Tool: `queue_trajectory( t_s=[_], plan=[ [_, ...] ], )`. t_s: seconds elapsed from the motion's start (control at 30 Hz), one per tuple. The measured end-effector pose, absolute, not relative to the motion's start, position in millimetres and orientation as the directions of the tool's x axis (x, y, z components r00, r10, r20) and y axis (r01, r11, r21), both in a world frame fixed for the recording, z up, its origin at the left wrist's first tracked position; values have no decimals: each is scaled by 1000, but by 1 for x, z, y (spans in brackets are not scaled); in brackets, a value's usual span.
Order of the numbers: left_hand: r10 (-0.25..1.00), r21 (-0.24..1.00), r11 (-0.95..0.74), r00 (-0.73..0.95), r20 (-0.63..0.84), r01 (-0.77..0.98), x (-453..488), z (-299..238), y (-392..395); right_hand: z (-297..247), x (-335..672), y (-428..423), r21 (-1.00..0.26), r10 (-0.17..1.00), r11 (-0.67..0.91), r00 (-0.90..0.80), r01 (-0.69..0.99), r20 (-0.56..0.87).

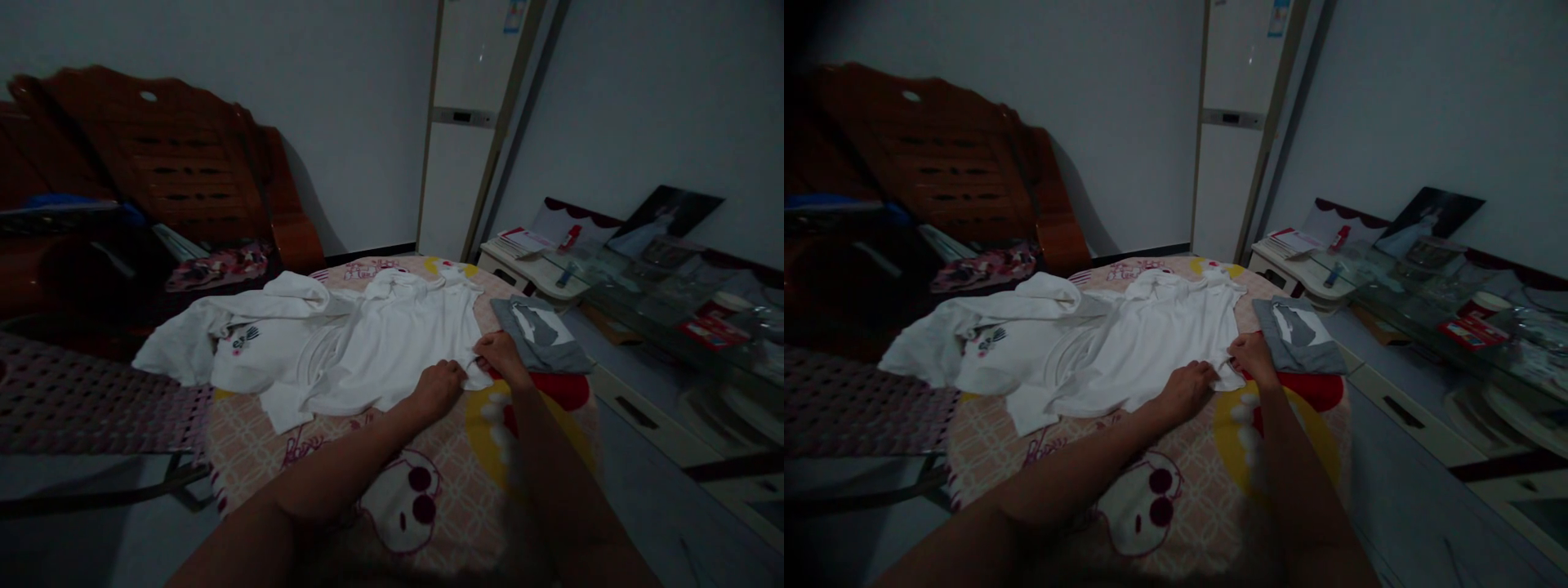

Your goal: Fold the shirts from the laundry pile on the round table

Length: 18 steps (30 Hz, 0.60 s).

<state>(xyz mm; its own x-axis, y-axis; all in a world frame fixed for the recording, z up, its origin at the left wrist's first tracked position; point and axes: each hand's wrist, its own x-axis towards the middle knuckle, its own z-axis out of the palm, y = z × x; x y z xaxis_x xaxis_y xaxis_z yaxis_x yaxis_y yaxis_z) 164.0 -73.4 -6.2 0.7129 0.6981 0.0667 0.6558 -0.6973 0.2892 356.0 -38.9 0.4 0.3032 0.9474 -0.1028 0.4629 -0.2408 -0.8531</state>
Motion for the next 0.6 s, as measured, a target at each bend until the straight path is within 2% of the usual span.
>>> queue_trajectory(
  t_s=[0.13, 0.3, 0.5, 0.6],
  plan=[
    [720, 372, -675, 680, 141, 637, 165, 11, -79, 16, 365, -46, -917, 900, -193, 435, 349, -25],
    [671, 436, -714, 714, 200, 548, 181, 21, -93, 34, 405, -60, -875, 822, -109, 538, 472, 187],
    [652, 420, -720, 746, 136, 553, 205, 4, -101, 32, 442, -78, -812, 750, -207, 621, 546, 226],
    [647, 455, -698, 759, 70, 553, 208, -2, -104, 31, 452, -85, -726, 713, -308, 655, 615, 252]
  ],
)
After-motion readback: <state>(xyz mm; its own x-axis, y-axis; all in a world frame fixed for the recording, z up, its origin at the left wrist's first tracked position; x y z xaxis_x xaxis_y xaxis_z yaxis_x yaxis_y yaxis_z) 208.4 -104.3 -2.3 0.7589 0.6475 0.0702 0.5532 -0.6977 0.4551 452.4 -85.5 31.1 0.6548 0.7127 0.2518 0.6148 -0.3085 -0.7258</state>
